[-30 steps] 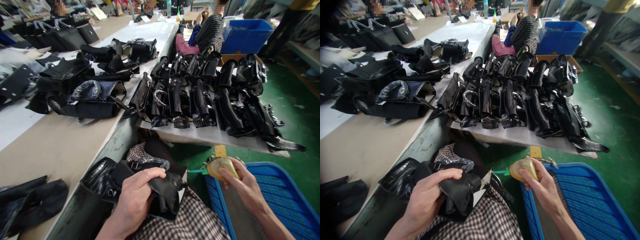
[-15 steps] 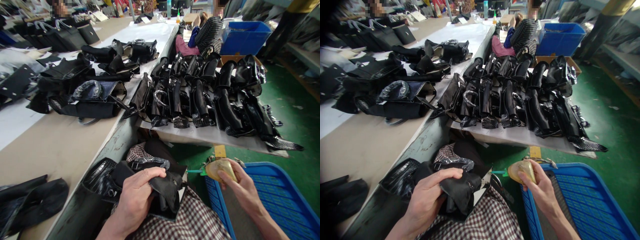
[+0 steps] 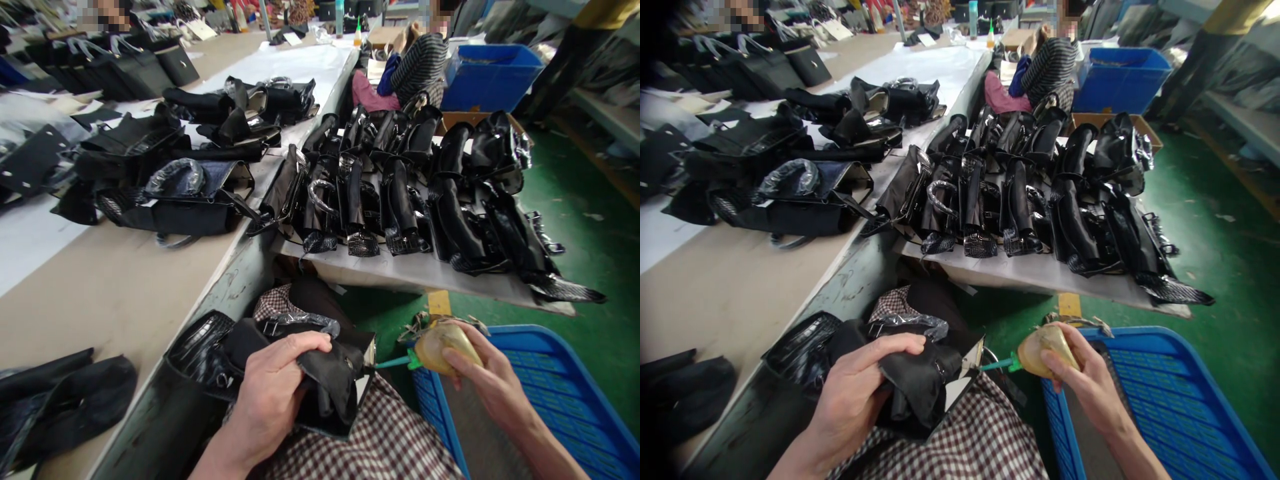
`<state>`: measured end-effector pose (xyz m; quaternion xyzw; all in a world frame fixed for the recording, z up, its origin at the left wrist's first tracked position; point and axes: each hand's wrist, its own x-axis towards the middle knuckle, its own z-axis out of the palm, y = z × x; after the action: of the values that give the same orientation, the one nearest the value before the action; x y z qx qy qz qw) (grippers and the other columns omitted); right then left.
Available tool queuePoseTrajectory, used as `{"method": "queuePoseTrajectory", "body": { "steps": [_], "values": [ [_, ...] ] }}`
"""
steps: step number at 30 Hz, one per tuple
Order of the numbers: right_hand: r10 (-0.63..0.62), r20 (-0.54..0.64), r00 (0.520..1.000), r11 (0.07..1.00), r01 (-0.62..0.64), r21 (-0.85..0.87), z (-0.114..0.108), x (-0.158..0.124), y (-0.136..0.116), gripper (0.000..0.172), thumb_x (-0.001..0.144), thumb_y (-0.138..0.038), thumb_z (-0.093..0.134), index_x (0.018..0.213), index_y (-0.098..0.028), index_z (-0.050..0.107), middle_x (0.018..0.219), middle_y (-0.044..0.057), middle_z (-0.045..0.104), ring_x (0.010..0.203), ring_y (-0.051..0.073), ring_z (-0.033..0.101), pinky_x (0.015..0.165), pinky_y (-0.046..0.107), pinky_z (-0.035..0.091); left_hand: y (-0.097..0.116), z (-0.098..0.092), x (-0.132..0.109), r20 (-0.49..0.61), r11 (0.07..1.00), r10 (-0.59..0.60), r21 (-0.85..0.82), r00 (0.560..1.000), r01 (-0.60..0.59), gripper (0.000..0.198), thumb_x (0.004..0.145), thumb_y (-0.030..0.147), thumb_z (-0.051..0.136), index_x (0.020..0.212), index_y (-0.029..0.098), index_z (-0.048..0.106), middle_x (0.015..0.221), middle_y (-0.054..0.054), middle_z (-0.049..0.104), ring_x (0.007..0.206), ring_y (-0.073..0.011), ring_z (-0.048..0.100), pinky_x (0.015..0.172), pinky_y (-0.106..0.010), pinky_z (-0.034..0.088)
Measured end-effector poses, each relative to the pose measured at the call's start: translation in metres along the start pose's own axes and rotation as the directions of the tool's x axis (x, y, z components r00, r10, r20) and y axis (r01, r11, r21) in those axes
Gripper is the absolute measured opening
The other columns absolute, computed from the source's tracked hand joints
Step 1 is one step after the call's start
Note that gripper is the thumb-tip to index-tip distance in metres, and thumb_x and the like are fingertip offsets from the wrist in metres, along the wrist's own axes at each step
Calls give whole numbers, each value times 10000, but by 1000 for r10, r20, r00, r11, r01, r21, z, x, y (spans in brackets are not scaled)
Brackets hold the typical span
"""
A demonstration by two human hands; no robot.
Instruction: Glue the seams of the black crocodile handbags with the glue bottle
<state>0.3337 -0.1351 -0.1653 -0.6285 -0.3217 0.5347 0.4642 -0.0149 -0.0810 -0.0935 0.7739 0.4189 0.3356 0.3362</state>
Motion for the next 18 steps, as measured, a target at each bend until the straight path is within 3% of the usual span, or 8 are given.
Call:
{"method": "queuePoseTrajectory", "body": {
  "steps": [3,6,11,15,18],
  "values": [
    [-6,-74,997,989,17,145,1,-1,-6,396,808,-422,861,1098,-203,701,898,55,665,583,183,541,368,242,451,0,1,-2,12,999,-29,-26,1000,29,267,975,65,520,1124,222,675,1158,-21,752,1093,-134,715,982,-165,544],
    [6,-113,994,985,13,169,4,-5,-7,409,793,-439,867,1069,-190,697,898,72,674,581,191,549,351,242,443,2,3,-3,2,999,29,26,1000,-29,256,955,41,546,1094,210,678,1131,-21,755,1079,-132,715,986,-172,542],
    [10,-103,995,998,-17,-61,8,-20,-4,476,827,-492,829,1148,-189,651,881,51,683,588,194,571,426,276,504,4,8,-6,-16,989,128,76,992,-126,280,925,-18,521,1063,172,674,1128,-41,751,1068,-128,712,997,-178,537],
    [-12,-176,984,967,-33,-254,14,-30,-11,548,788,-584,806,1128,-190,634,826,33,685,536,198,579,435,301,516,4,14,-13,-42,993,113,40,993,-112,243,958,19,517,1062,172,674,1126,-42,753,1088,-129,708,1007,-172,531],
    [-17,-210,978,954,-47,-296,17,-35,-16,574,770,-615,796,1119,-190,632,804,28,684,517,201,580,435,307,511,4,17,-17,-41,996,84,17,996,-84,226,979,59,523,1105,172,672,1129,-42,756,1098,-130,706,1018,-163,520]
  ]
}}
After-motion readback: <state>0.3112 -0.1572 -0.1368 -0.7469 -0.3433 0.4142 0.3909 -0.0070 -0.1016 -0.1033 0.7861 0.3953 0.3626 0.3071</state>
